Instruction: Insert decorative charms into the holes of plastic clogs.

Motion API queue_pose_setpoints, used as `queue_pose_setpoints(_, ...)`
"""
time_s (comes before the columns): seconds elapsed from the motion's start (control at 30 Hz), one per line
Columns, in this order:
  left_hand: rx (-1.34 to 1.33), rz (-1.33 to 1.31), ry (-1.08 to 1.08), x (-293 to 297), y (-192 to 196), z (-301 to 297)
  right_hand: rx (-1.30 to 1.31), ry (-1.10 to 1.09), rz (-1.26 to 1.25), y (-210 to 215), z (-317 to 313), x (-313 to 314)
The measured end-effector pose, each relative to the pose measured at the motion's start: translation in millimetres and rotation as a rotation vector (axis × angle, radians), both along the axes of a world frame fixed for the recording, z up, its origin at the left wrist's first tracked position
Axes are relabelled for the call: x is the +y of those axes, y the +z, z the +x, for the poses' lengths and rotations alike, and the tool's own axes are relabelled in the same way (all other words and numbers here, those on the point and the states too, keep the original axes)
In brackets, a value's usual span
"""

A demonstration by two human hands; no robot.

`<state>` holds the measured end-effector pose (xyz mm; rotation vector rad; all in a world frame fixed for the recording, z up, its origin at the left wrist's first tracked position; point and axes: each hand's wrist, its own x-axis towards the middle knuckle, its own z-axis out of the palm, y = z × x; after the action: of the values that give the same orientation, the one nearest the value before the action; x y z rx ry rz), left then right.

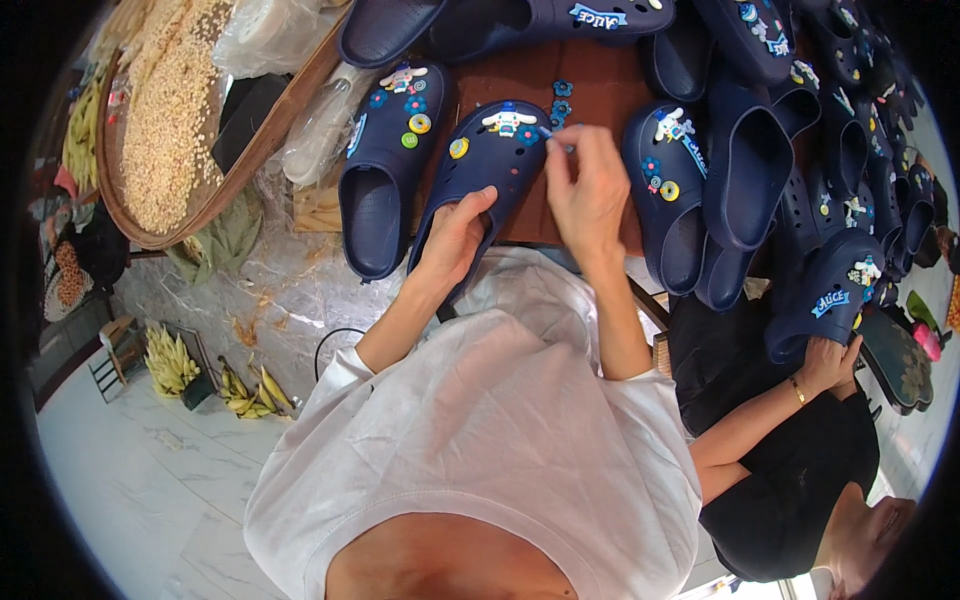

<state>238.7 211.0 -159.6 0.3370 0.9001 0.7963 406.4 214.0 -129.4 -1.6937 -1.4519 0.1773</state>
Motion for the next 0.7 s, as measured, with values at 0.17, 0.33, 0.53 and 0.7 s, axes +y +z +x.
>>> queue_pose_setpoints(0.17,0.001,-0.025,-0.038,-1,0,-3,0.018,0.106,0.025,-24,-29,-29)
queue_pose_setpoints(0.33,-0.002,0.009,-0.029,-3,-2,-4,0.046,0.091,0.025,-31,-33,-34)
queue_pose_setpoints(0.53,0.057,-0.035,-0.033,-4,10,2,-0.006,0.100,-0.003,-33,-34,-37)
queue_pose_setpoints(0.7,0.031,-0.022,0.041,-7,16,6,-0.049,0.061,-0.037,-29,-40,-38)
